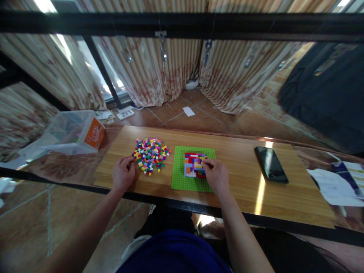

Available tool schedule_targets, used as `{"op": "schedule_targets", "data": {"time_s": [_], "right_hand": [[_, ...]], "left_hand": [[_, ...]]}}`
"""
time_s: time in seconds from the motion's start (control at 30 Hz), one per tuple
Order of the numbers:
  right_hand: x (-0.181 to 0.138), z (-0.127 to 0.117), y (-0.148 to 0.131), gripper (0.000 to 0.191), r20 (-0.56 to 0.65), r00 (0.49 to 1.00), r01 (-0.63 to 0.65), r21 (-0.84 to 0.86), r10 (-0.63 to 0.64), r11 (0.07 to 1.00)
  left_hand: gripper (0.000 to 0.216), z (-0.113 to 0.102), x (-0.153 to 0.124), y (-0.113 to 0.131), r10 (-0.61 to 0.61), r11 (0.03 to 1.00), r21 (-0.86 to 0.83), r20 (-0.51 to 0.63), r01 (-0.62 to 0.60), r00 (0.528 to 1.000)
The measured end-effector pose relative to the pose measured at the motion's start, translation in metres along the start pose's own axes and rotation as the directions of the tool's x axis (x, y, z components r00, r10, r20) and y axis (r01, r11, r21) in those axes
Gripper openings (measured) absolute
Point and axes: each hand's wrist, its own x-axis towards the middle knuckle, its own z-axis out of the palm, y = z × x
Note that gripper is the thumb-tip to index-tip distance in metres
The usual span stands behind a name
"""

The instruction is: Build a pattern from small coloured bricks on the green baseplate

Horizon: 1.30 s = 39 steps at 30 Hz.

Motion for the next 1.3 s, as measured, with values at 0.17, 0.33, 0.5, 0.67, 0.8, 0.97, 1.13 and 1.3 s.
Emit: {"op": "schedule_targets", "data": {"time_s": [0.17,0.33,0.5,0.67,0.8,0.97,1.13,1.3], "right_hand": [[0.004,-0.002,0.003,0.026,0.043,0.999,0.017,-0.034,-0.016,0.999],[0.007,-0.004,0.003,0.023,0.075,0.996,0.060,-0.063,-0.055,0.996],[0.007,-0.004,0.002,0.024,0.085,0.992,0.105,-0.111,-0.096,0.988],[0.002,-0.003,0.002,0.026,0.085,0.988,0.141,-0.180,-0.128,0.973],[0.001,-0.002,0.001,0.030,0.104,0.983,0.169,-0.228,-0.148,0.959],[0.005,-0.007,0.003,0.030,0.150,0.967,0.235,-0.229,-0.205,0.945],[0.018,-0.017,0.001,0.028,0.283,0.929,0.306,-0.218,-0.240,0.927],[0.027,-0.023,-0.003,0.023,0.342,0.916,0.282,-0.171,-0.212,0.944]], "left_hand": [[0.027,0.001,0.000,-0.001,-0.006,1.000,0.004,-0.006,0.006,1.000],[0.026,0.001,0.000,0.000,-0.003,1.000,0.004,-0.008,0.003,1.000],[0.026,0.001,-0.001,0.000,-0.007,1.000,0.009,-0.011,0.007,1.000],[0.027,0.001,0.000,0.000,0.001,1.000,0.008,-0.011,-0.001,1.000],[0.027,0.000,0.000,0.001,-0.007,1.000,0.007,-0.003,0.007,1.000],[0.027,0.001,0.000,0.000,-0.002,1.000,0.000,-0.004,0.002,1.000],[0.027,0.001,0.000,0.000,-0.011,1.000,-0.003,0.003,0.011,1.000],[0.027,0.000,0.000,0.000,-0.014,1.000,0.004,0.005,0.014,1.000]]}}
